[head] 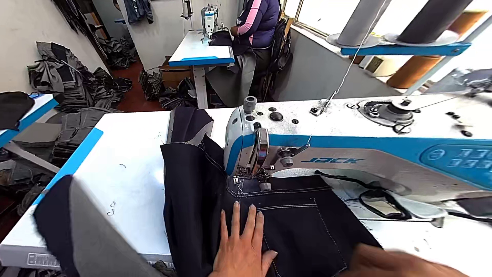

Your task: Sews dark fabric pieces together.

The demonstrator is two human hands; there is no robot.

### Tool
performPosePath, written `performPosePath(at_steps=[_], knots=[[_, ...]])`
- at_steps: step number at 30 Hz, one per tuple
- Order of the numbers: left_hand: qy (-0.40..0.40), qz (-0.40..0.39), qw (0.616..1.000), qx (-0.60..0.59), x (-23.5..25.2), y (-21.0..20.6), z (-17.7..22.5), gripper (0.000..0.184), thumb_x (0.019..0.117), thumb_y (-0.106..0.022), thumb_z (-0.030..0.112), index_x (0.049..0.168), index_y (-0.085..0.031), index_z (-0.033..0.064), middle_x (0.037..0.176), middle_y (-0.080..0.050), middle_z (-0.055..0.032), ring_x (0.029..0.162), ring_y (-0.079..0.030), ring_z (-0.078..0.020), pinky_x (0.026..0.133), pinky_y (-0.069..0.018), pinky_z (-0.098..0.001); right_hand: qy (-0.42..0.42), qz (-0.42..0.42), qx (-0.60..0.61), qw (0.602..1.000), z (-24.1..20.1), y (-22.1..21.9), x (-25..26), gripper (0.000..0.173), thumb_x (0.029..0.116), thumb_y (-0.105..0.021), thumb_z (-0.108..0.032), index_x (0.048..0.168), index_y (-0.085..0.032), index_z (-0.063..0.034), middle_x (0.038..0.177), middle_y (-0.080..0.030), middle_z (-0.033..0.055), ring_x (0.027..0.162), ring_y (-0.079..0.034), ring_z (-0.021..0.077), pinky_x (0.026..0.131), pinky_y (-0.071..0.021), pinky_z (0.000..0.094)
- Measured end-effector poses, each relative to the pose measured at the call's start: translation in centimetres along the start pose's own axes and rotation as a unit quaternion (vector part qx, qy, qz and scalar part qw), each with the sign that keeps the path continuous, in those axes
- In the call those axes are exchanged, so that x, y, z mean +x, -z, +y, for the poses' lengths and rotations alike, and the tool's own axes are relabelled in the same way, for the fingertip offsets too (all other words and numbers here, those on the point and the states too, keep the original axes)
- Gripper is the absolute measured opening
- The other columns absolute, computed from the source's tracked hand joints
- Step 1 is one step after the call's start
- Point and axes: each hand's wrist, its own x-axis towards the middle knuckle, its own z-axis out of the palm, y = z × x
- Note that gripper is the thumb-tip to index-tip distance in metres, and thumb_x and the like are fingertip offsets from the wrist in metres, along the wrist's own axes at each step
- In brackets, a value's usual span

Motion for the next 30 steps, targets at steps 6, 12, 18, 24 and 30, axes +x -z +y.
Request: performPosePath(at_steps=[6,12,18,24,30], knots=[[-0.059,0.047,0.996,-0.044,-1.0,0.0,-3.6,0.065,0.1007,-0.046,0.058,0.143,-0.059,0.0103,0.153,-0.052,-0.0133,0.145,-0.041,-0.0451,0.111,-0.0293,-0.0755,0.057,0.387,-0.039,0.920,1.3,-8.7,15.7,0.029,0.1021,-0.056,-0.030,0.113,-0.076,-0.0116,0.114,-0.073,0.0071,0.108,-0.069,0.0244,0.092,-0.0572,0.0421],[-0.068,0.045,0.996,-0.038,-1.5,0.4,-4.9,0.075,0.0968,-0.043,0.069,0.142,-0.059,0.0118,0.153,-0.052,-0.0138,0.145,-0.041,-0.0469,0.110,-0.0302,-0.0757,0.007,0.351,0.003,0.936,1.1,-8.0,17.6,0.024,0.0954,-0.061,-0.034,0.096,-0.077,-0.0164,0.087,-0.068,0.0007,0.084,-0.065,0.0196,0.074,-0.0527,0.0388],[-0.070,0.046,0.996,-0.031,-1.5,0.3,-4.9,0.075,0.0967,-0.042,0.069,0.140,-0.061,0.0112,0.156,-0.050,-0.0046,0.147,-0.038,-0.0456,0.109,-0.0293,-0.0760,-0.051,0.230,0.064,0.970,0.5,-5.7,18.1,0.025,0.0981,-0.061,-0.031,0.094,-0.076,-0.0109,0.083,-0.063,0.0034,0.084,-0.061,0.0216,0.080,-0.0474,0.0447],[-0.064,0.040,0.997,-0.033,-1.3,0.4,-5.0,0.077,0.0957,-0.042,0.071,0.141,-0.060,0.0111,0.156,-0.051,-0.0041,0.146,-0.039,-0.0453,0.109,-0.0295,-0.0762,-0.039,0.372,-0.053,0.926,-0.3,-8.1,18.7,0.019,0.0917,-0.060,-0.026,0.088,-0.072,-0.0109,0.083,-0.065,0.0048,0.082,-0.065,0.0259,0.073,-0.0487,0.0452],[-0.068,0.043,0.995,-0.064,-1.8,0.8,-6.2,0.075,0.0944,-0.048,0.069,0.140,-0.060,0.0102,0.154,-0.053,-0.0057,0.146,-0.038,-0.0459,0.108,-0.0283,-0.0781,0.047,0.389,-0.089,0.916,-0.5,-11.4,15.4,0.034,0.1064,-0.050,-0.029,0.126,-0.071,-0.0113,0.129,-0.069,0.0118,0.128,-0.063,0.0271,0.114,-0.0450,0.0459]])
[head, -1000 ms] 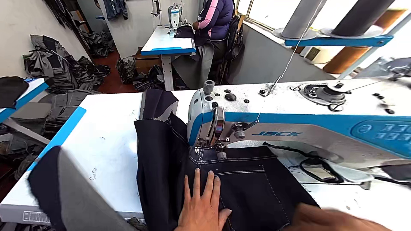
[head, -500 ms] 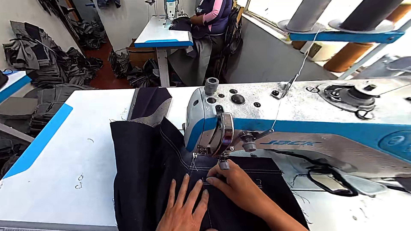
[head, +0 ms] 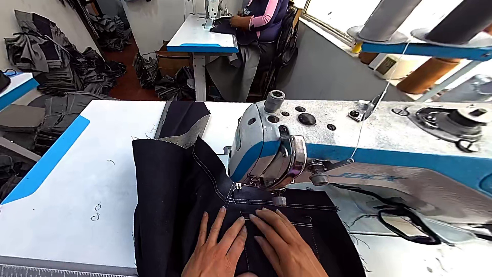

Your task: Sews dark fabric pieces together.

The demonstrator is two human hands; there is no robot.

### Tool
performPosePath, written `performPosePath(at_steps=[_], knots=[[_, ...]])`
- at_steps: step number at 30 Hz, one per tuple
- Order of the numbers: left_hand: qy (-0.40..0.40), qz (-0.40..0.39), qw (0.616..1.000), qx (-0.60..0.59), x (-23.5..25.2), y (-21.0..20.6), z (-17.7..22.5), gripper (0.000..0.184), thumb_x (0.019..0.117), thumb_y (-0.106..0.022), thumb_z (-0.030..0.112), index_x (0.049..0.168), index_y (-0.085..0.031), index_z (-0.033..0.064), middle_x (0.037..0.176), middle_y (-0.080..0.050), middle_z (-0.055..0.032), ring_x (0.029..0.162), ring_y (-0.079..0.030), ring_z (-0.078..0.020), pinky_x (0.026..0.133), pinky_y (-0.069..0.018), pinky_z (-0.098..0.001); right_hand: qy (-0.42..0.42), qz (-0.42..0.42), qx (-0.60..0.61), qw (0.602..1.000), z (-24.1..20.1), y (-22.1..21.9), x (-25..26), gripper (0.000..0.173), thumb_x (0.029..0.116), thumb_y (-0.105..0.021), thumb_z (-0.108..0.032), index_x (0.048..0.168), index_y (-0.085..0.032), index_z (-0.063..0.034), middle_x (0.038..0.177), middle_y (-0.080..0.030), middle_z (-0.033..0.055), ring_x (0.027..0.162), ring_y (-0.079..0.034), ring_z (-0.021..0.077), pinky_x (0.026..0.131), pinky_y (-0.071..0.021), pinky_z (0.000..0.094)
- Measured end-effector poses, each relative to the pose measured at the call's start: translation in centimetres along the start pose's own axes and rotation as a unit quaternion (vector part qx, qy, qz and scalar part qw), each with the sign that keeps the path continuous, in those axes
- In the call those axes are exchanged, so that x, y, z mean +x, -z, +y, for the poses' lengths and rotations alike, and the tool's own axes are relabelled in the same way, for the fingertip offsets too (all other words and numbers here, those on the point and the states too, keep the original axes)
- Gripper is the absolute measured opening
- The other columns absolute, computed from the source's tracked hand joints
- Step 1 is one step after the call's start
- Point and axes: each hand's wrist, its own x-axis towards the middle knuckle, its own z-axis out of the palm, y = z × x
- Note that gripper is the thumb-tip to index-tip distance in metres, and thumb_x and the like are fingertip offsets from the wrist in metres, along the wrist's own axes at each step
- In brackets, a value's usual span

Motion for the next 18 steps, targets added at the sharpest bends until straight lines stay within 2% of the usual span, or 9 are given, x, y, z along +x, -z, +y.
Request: performPosePath(at_steps=[5,10,13,18], knots=[[0.031,0.031,0.999,-0.004,1.8,-0.2,-1.0,0.075,0.0952,-0.046,0.069,0.138,-0.062,0.0105,0.148,-0.058,-0.0075,0.144,-0.043,-0.0443,0.109,-0.0290,-0.0779,0.010,-0.010,0.015,1.000,2.5,-1.1,2.6,0.036,0.1057,-0.047,-0.030,0.127,-0.072,-0.0155,0.130,-0.070,0.0057,0.127,-0.064,0.0226,0.111,-0.0493,0.0424],[0.062,-0.013,0.997,-0.033,3.6,0.5,-2.1,0.072,0.0959,-0.049,0.067,0.143,-0.059,0.0129,0.153,-0.054,-0.0044,0.150,-0.034,-0.0411,0.115,-0.0210,-0.0749,0.003,0.009,0.006,1.000,3.8,-1.9,4.3,0.036,0.1026,-0.049,-0.030,0.122,-0.074,-0.0132,0.126,-0.073,0.0046,0.125,-0.066,0.0209,0.107,-0.0520,0.0379],[0.063,-0.019,0.997,-0.030,3.7,0.6,-2.2,0.073,0.0960,-0.047,0.068,0.143,-0.058,0.0133,0.154,-0.053,-0.0041,0.150,-0.034,-0.0403,0.116,-0.0206,-0.0743,-0.001,0.018,0.003,1.000,3.8,-2.0,4.3,0.035,0.1021,-0.050,-0.030,0.121,-0.075,-0.0130,0.125,-0.073,0.0037,0.124,-0.067,0.0195,0.106,-0.0530,0.0365],[0.067,-0.023,0.997,-0.034,4.4,0.8,-2.9,0.074,0.0958,-0.045,0.070,0.143,-0.059,0.0150,0.153,-0.053,-0.0029,0.152,-0.031,-0.0371,0.118,-0.0192,-0.0712,0.009,0.028,-0.004,1.000,4.1,-2.0,5.2,0.032,0.1000,-0.052,-0.030,0.114,-0.076,-0.0131,0.112,-0.076,0.0023,0.109,-0.071,0.0192,0.090,-0.0585,0.0313]])
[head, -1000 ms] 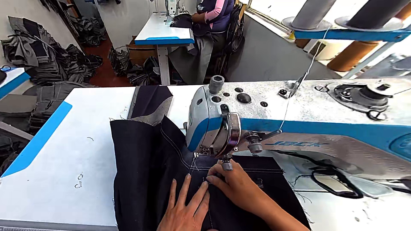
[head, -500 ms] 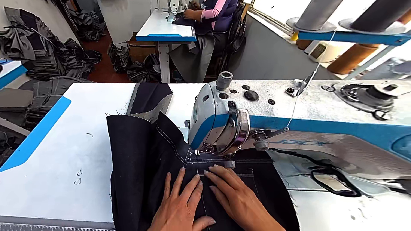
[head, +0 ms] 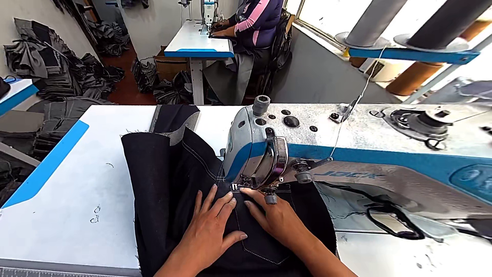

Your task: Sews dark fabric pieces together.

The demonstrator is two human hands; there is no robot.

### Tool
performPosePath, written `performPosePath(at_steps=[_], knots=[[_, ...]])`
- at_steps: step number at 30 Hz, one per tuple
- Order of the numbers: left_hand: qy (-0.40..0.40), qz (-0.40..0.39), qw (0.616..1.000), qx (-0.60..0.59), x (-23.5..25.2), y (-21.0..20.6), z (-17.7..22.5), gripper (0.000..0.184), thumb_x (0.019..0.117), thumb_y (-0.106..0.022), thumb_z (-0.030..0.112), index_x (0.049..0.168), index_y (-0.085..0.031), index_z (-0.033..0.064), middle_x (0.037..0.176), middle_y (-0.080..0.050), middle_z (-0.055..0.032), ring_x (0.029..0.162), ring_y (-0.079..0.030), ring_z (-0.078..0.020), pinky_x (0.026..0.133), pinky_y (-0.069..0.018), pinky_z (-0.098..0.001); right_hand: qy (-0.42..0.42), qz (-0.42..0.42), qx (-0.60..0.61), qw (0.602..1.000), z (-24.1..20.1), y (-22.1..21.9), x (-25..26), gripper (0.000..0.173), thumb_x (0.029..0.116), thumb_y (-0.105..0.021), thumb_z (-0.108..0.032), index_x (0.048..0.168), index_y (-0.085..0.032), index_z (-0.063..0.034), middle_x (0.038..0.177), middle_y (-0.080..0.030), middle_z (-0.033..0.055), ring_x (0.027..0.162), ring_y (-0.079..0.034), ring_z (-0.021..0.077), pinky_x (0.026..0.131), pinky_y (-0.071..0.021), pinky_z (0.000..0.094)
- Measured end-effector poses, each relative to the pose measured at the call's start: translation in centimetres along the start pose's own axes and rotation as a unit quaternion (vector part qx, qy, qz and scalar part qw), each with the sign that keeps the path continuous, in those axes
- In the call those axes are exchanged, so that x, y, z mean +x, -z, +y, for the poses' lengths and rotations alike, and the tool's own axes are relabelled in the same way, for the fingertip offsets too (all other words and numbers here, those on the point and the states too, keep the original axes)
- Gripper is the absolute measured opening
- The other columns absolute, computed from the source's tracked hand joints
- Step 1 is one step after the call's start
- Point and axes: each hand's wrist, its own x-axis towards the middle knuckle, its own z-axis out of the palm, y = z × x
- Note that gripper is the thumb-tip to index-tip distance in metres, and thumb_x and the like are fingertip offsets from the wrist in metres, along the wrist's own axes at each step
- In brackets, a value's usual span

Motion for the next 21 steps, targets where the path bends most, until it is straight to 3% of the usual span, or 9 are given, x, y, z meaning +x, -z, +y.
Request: performPosePath(at_steps=[11,15,21], knots=[[0.015,-0.035,0.999,-0.006,-0.02,0.73,0.01,0.072,0.0972,-0.046,0.067,0.145,-0.056,0.0140,0.157,-0.049,-0.0039,0.154,-0.026,-0.0372,0.119,-0.0158,-0.0708,-0.001,-0.001,0.006,1.000,-0.29,-0.33,0.11,0.033,0.0999,-0.053,-0.028,0.117,-0.076,-0.0114,0.111,-0.076,0.0050,0.103,-0.073,0.0193,0.087,-0.0598,0.0327],[0.010,-0.043,0.999,-0.015,0.13,0.79,-0.26,0.071,0.0981,-0.045,0.066,0.146,-0.055,0.0140,0.158,-0.048,-0.0035,0.155,-0.023,-0.0364,0.120,-0.0137,-0.0700,-0.004,0.008,0.007,1.000,-0.02,-0.43,0.20,0.034,0.0987,-0.053,-0.029,0.112,-0.077,-0.0099,0.103,-0.076,0.0067,0.096,-0.074,0.0200,0.082,-0.0602,0.0331],[0.004,-0.049,0.999,-0.015,0.17,0.93,-0.35,0.072,0.0976,-0.046,0.067,0.147,-0.055,0.0140,0.157,-0.048,-0.0035,0.155,-0.023,-0.0369,0.120,-0.0135,-0.0696,-0.019,0.007,0.005,1.000,-0.46,-0.35,-0.06,0.034,0.0991,-0.053,-0.028,0.115,-0.077,-0.0113,0.108,-0.076,0.0057,0.100,-0.073,0.0189,0.084,-0.0597,0.0312]])
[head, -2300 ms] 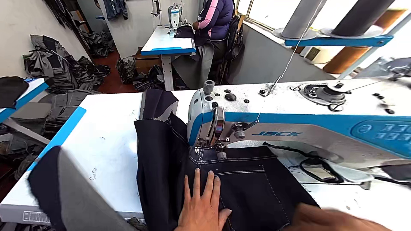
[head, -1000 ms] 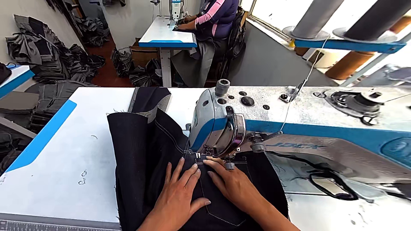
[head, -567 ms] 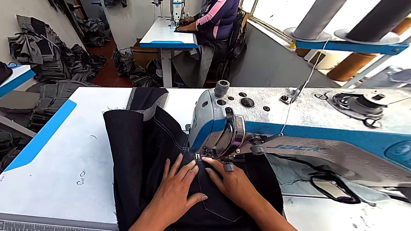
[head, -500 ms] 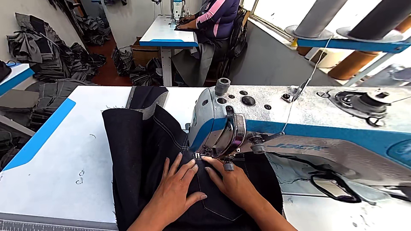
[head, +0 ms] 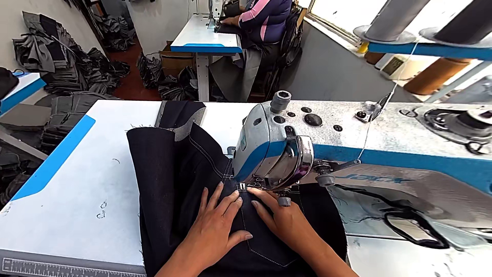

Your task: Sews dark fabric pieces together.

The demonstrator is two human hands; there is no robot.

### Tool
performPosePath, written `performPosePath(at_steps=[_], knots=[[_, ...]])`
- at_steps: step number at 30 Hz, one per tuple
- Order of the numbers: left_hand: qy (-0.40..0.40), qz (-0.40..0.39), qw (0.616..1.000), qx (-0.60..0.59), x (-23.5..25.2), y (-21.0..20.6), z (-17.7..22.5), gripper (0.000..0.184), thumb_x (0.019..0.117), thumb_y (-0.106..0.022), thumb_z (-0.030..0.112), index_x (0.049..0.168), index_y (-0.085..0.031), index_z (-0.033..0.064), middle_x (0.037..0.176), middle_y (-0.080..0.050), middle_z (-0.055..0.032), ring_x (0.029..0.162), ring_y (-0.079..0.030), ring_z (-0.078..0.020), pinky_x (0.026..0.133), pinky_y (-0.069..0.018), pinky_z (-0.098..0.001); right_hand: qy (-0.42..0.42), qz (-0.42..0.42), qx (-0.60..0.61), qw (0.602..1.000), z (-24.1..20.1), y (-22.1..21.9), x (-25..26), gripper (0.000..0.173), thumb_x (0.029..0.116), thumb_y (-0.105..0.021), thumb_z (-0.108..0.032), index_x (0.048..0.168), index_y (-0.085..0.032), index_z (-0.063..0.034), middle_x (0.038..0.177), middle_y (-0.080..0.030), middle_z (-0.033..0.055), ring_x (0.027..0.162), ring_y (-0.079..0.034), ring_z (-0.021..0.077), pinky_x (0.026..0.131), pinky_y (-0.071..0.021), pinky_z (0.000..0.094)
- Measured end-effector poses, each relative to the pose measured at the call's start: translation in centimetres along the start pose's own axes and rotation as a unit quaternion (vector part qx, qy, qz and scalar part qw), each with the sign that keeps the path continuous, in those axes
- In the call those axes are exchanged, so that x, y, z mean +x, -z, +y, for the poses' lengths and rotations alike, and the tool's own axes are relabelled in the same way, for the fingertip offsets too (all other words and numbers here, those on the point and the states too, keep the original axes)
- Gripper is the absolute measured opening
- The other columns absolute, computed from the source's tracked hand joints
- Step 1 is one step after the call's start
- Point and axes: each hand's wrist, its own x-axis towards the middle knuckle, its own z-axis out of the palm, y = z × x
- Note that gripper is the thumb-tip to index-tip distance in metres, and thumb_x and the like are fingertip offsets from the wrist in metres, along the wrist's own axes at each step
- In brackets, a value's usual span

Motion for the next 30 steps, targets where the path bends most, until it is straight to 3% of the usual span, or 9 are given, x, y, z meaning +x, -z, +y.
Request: performPosePath(at_steps=[9,12,18,22,30], knots=[[-0.011,0.007,1.000,0.015,-0.1,-0.2,0.0,0.073,0.0976,-0.045,0.067,0.146,-0.055,0.0144,0.157,-0.048,-0.0023,0.155,-0.024,-0.0379,0.119,-0.0142,-0.0710,0.001,0.002,-0.002,1.000,-0.1,0.1,-0.1,0.033,0.0995,-0.053,-0.028,0.114,-0.077,-0.0115,0.110,-0.076,0.0044,0.102,-0.073,0.0178,0.087,-0.0593,0.0306],[-0.027,0.042,0.999,0.022,0.0,-0.5,-0.2,0.071,0.0971,-0.046,0.067,0.143,-0.059,0.0136,0.153,-0.053,-0.0037,0.152,-0.031,-0.0397,0.117,-0.0196,-0.0728,0.002,0.004,0.000,1.000,-0.1,0.0,-0.1,0.032,0.1002,-0.053,-0.029,0.113,-0.077,-0.0122,0.110,-0.076,0.0026,0.104,-0.072,0.0164,0.087,-0.0592,0.0296],[-0.033,0.020,0.999,0.011,0.0,-0.1,-1.0,0.072,0.0961,-0.046,0.069,0.143,-0.059,0.0156,0.154,-0.052,-0.0009,0.153,-0.029,-0.0366,0.119,-0.0179,-0.0711,-0.011,0.008,-0.008,1.000,-0.9,-0.2,-0.3,0.033,0.0996,-0.052,-0.026,0.116,-0.076,-0.0113,0.109,-0.076,0.0045,0.103,-0.073,0.0191,0.088,-0.0597,0.0328],[-0.031,0.006,0.999,0.018,0.0,0.0,-0.9,0.072,0.0973,-0.045,0.068,0.145,-0.057,0.0151,0.157,-0.049,-0.0006,0.155,-0.025,-0.0362,0.119,-0.0157,-0.0710,-0.010,0.010,-0.008,1.000,-0.9,-0.2,-0.4,0.034,0.0997,-0.052,-0.026,0.118,-0.076,-0.0109,0.114,-0.076,0.0042,0.110,-0.072,0.0184,0.097,-0.0568,0.0342],[-0.040,0.017,0.999,0.026,0.2,-0.1,-1.1,0.073,0.0966,-0.044,0.069,0.143,-0.059,0.0152,0.156,-0.050,-0.0019,0.154,-0.028,-0.0367,0.119,-0.0173,-0.0710,0.003,0.022,-0.015,1.000,-0.9,-0.2,-0.1,0.031,0.0986,-0.053,-0.025,0.114,-0.076,-0.0110,0.114,-0.076,0.0030,0.113,-0.070,0.0180,0.099,-0.0556,0.0319]])
